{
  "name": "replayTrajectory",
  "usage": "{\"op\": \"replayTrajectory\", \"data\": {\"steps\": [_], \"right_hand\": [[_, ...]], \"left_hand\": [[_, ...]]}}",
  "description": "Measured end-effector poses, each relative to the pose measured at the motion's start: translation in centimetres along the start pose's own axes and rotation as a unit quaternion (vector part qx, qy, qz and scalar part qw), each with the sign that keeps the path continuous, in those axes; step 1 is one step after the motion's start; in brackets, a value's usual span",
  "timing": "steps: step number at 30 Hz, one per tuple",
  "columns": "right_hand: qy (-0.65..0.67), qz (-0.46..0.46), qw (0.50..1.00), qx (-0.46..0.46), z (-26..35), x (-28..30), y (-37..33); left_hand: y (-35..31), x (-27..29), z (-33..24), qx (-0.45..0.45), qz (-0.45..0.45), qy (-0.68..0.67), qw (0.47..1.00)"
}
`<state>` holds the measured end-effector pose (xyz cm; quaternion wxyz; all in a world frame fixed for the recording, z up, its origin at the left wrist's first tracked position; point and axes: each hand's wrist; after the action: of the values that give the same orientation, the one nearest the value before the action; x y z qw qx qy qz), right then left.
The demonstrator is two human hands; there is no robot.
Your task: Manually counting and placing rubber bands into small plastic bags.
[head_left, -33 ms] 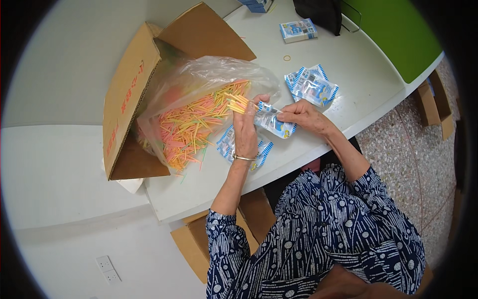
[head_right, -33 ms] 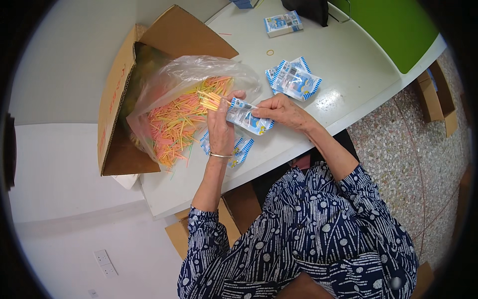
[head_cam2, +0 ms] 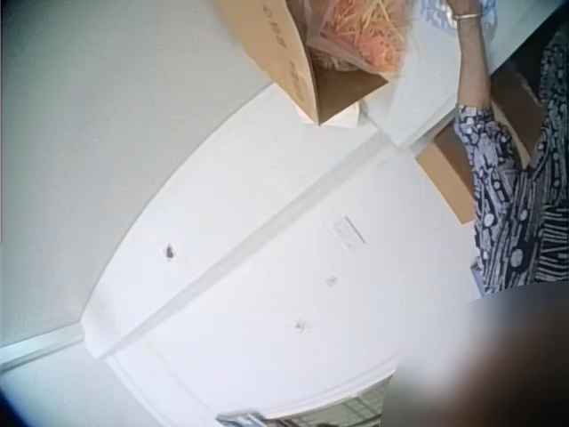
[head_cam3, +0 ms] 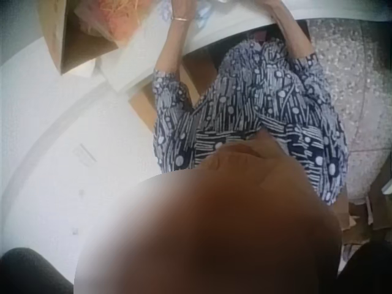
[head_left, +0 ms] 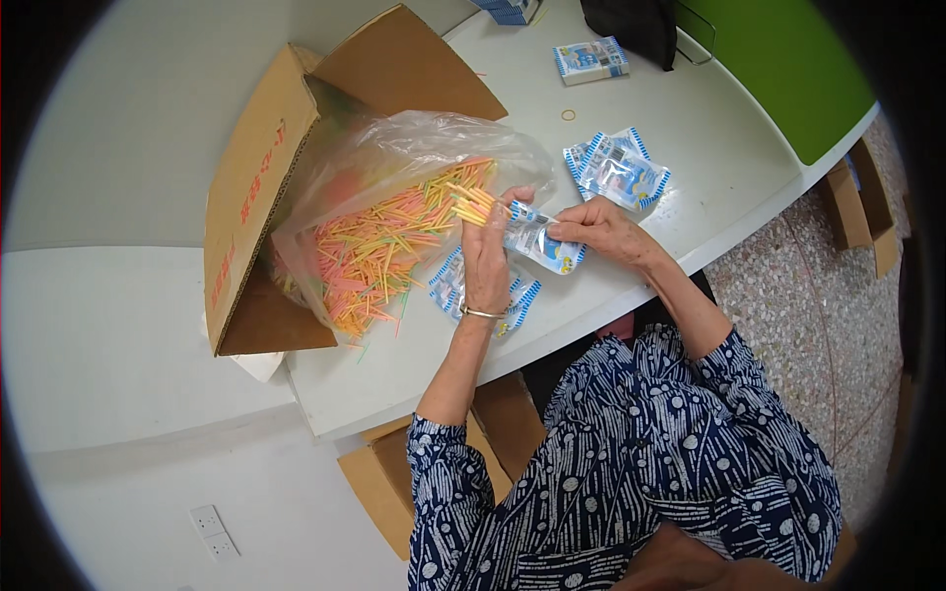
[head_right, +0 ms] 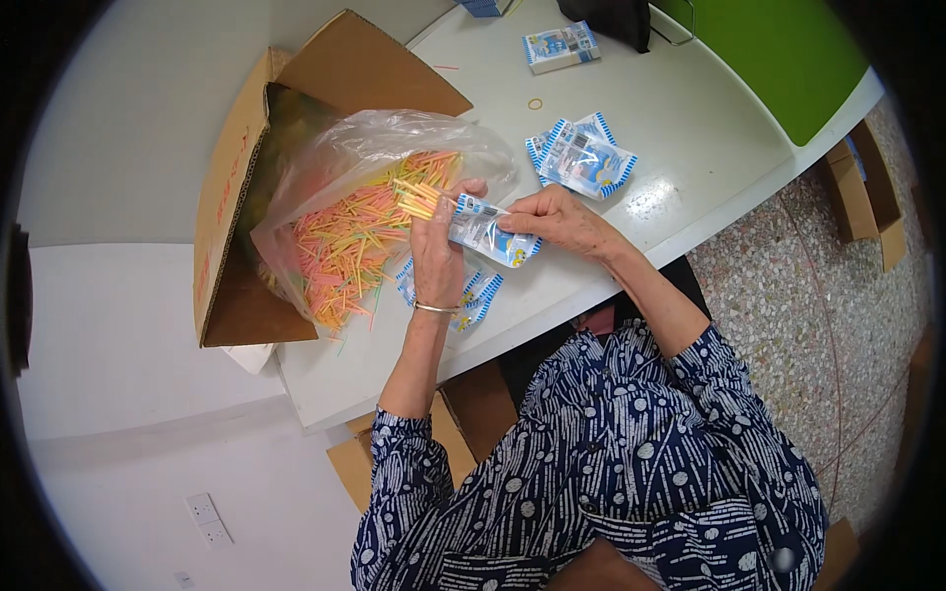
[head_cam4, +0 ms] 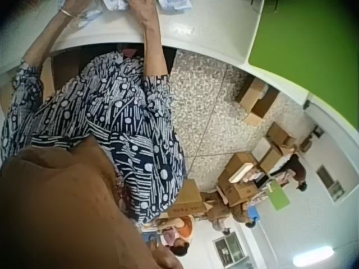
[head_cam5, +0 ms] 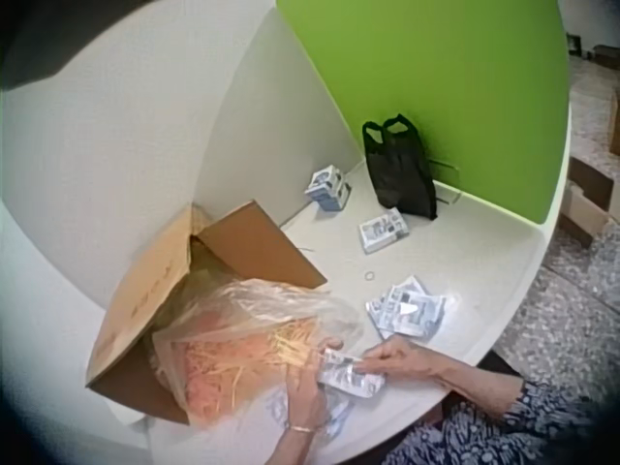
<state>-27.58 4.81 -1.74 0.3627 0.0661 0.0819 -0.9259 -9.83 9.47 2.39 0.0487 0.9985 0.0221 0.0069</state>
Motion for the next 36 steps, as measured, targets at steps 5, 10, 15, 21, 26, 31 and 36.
{"op": "replayTrajectory", "data": {"steps": [5, 10, 15, 21, 26, 31, 36], "right_hand": [[-0.017, 0.003, 1.0, 0.02, -0.4, 0.1, 0.8], [-0.004, -0.004, 0.999, 0.052, -0.1, -0.6, 1.4], [0.003, -0.001, 0.998, 0.057, 0.2, -0.8, 1.6], [-0.004, 0.018, 0.998, 0.052, 0.5, -1.0, 1.3], [-0.006, 0.006, 0.998, 0.056, 0.5, -0.8, 1.0], [0.009, 0.016, 0.998, 0.065, 0.4, -1.3, 0.9], [0.016, 0.049, 0.999, 0.011, 0.4, -1.4, 0.3]], "left_hand": [[-0.2, 0.8, -0.9, -0.01, 0.02, -0.015, 1.0], [-0.2, 1.5, -2.2, -0.038, 0.0, 0.016, 0.999], [-0.2, 2.0, -1.8, -0.06, -0.028, 0.189, 0.98], [0.1, 2.7, -1.4, 0.001, -0.086, 0.101, 0.991], [-0.1, 2.1, -1.8, -0.03, -0.015, 0.206, 0.978], [-0.4, 1.3, -2.2, -0.039, 0.017, 0.353, 0.935], [-0.1, 1.4, -1.7, -0.04, -0.037, 0.098, 0.994]]}}
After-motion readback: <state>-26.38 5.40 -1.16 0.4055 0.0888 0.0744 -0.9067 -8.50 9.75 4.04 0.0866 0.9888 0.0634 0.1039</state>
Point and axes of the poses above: each hand's wrist, its own y-axis towards the middle knuckle, its own x-axis out of the back of the hand, z = x × y, and after that the axes turned 4 degrees about -y, right-handed
